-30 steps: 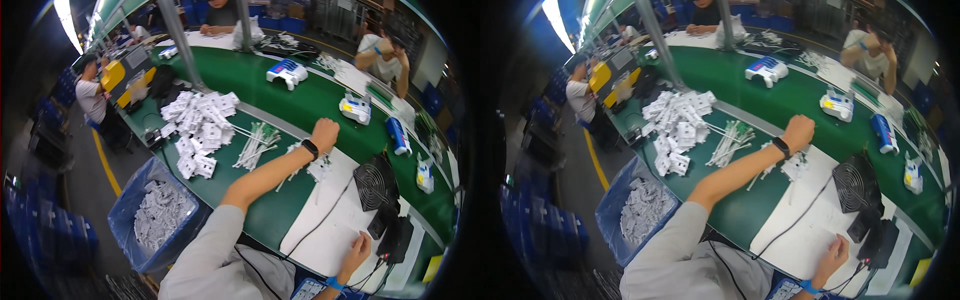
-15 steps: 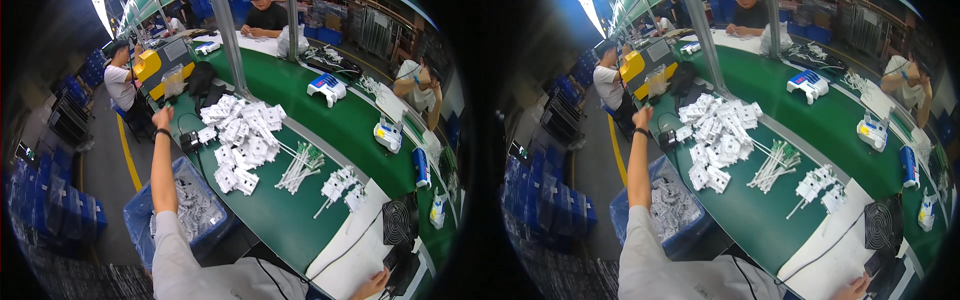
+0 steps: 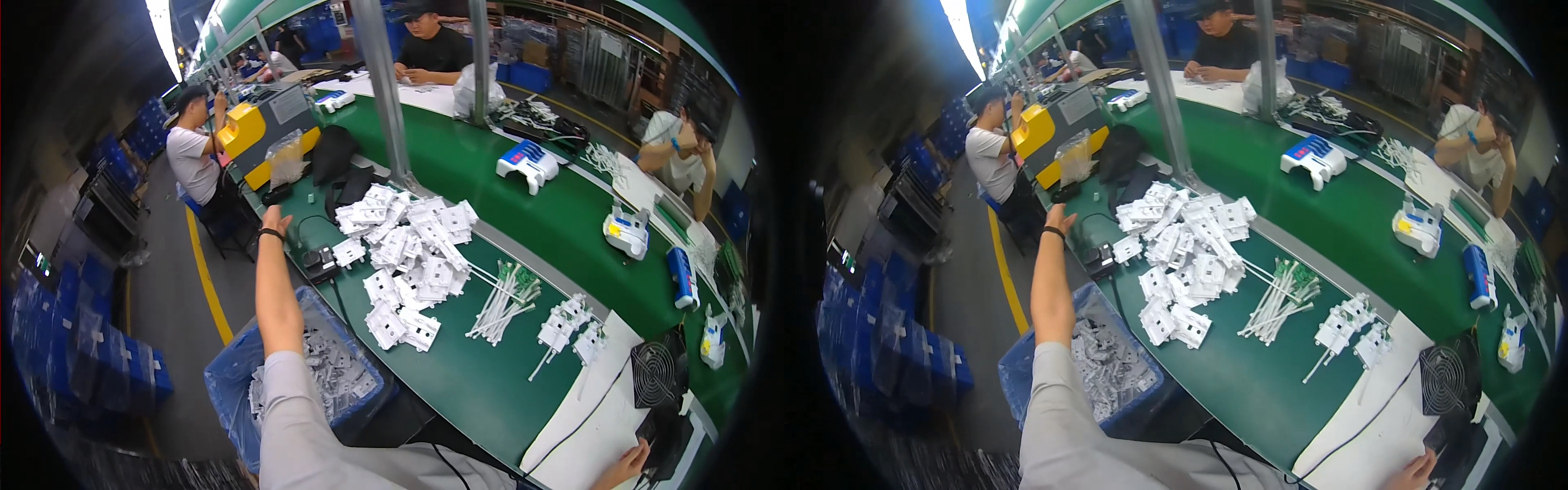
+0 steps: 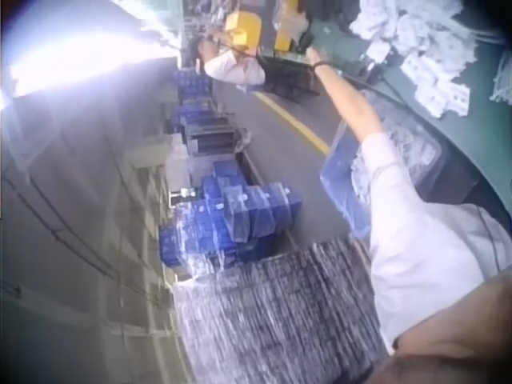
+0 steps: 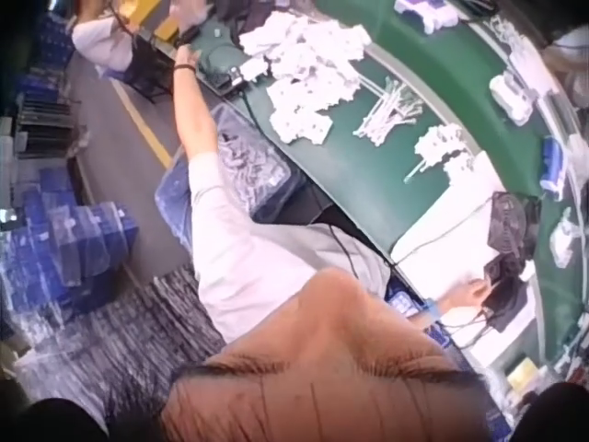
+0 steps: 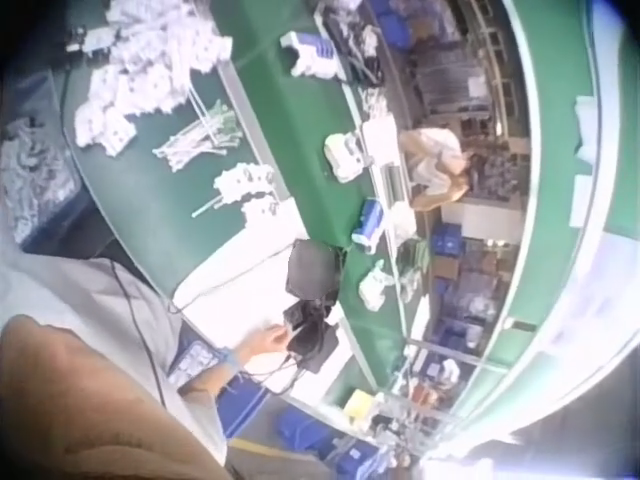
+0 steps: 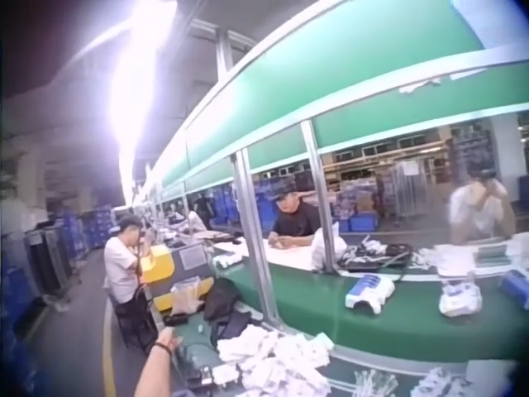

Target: Soldering wires to small green circuit boards and assembling them into plastic housings on a production line.

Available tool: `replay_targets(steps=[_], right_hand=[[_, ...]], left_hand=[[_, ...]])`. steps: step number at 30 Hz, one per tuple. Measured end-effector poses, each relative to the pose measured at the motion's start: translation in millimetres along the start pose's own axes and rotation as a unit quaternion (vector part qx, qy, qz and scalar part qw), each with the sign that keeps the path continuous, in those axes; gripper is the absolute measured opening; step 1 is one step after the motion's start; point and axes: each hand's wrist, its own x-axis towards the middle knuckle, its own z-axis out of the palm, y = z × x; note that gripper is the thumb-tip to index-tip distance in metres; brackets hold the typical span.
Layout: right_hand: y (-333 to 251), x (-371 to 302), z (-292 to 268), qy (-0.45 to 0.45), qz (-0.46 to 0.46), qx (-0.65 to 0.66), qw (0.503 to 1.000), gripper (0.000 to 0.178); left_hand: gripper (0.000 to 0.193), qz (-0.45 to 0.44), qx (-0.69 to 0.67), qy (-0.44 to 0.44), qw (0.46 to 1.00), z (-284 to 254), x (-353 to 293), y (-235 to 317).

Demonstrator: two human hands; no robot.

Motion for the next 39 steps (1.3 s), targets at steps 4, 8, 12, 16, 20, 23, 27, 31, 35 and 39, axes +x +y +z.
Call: replay_targets(steps=[4,8,12,16,20,23,27,31,35,39], right_hand=[[64,19,27,-0.012,-0.081,0.018,0.996,0.026],[22,5,15,-0.053,0.03,0.018,0.998,0.017],[2,-1,22,-0.046,0.012,0.062,0.997,0.014],[-31,-10,22,-0.063,-0.106,-0.002,0.992,0.013],[-100,-20,39,-0.25,-0.235,-0.022,0.939,0.007],[-126,-25,60,-0.319,-0.307,0.018,0.896,0.01],[-133,-39,71,-0.383,-0.315,0.07,0.865,0.012],[-129,-50,76,-0.412,-0.305,0.094,0.853,0.013],[-124,-54,78,-0.419,-0.298,0.102,0.852,0.011],[-120,-53,71,-0.328,-0.286,0.098,0.895,0.01]], left_hand=[[0.017,0.187,0.039,0.128,0.973,-50,6,43],[0.035,0.351,0.164,-0.1,0.916,35,-118,58],[0.032,0.486,0.197,-0.239,0.817,112,-304,27],[0.022,0.48,0.338,-0.378,0.715,153,-412,-43],[0.03,0.606,0.407,-0.412,0.546,189,-470,-78],[0.033,0.597,0.411,-0.463,0.511,209,-465,-91],[0.026,0.577,0.454,-0.507,0.452,219,-458,-114],[0.012,0.576,0.404,-0.523,0.481,218,-460,-123],[0.012,0.588,0.369,-0.504,0.515,211,-461,-131],[0.014,0.66,0.207,-0.379,0.614,214,-490,-110]])
